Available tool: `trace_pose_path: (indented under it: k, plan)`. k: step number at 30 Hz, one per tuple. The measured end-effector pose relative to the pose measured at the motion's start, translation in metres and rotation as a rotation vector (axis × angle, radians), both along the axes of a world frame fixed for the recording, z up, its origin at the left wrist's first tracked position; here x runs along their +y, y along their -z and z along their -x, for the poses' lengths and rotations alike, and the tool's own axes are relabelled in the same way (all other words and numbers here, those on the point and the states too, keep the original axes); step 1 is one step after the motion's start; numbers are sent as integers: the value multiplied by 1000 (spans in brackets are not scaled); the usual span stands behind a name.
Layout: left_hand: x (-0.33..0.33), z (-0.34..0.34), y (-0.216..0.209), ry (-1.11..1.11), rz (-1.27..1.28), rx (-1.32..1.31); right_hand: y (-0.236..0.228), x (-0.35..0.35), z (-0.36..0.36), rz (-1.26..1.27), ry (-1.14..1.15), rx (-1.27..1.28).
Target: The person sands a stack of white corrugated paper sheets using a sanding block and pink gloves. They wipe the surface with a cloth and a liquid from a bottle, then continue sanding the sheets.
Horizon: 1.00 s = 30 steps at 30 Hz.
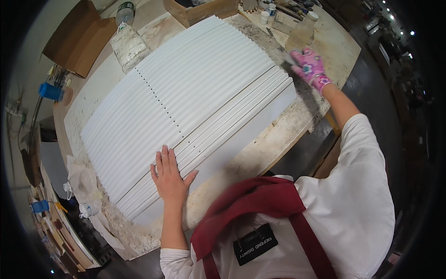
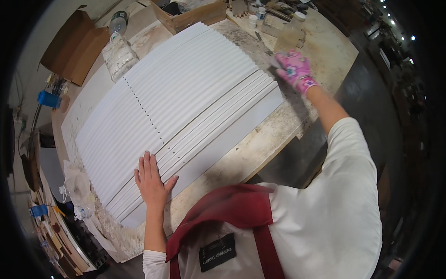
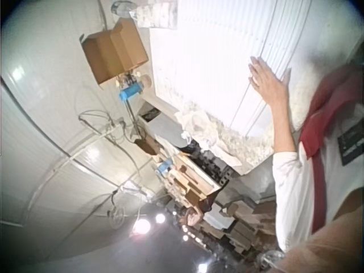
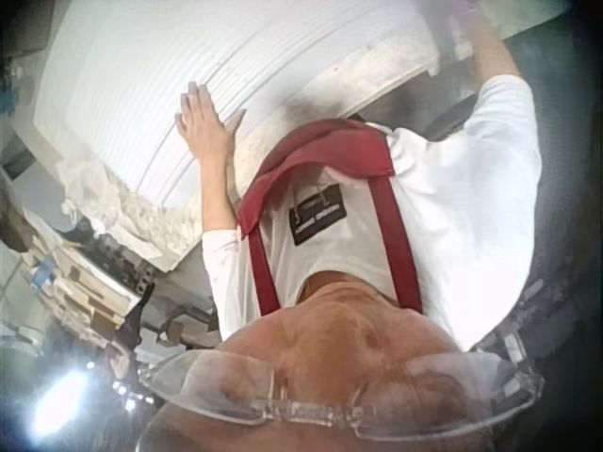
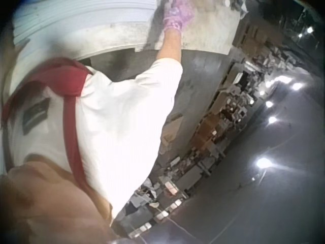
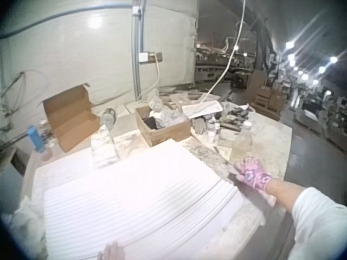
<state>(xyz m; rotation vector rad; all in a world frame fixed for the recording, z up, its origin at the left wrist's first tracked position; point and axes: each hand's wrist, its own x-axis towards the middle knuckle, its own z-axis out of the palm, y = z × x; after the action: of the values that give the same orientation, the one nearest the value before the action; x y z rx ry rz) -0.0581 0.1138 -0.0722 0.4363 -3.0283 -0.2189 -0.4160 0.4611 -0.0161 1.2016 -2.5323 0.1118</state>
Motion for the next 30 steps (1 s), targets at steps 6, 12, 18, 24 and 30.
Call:
trace_pose_path:
  k: [6, 12, 18, 24, 30]
  plan:
    - [1, 0, 1, -12, 20, -11, 17, -81, -95, -9, -298, -76]
    - [-1, -5, 5, 15, 28, 20, -5, 25, -22, -17, 254, -269]
    - [3, 3, 0, -2, 39, 19, 24, -49, -106, -62, -261, -258]
    - [-4, 1, 3, 46, 8, 100, 20, 101, 12, 66, 563, -188]
    - [26, 90, -42, 295, -326, 235, 26, 51, -100, 274, -35, -559]
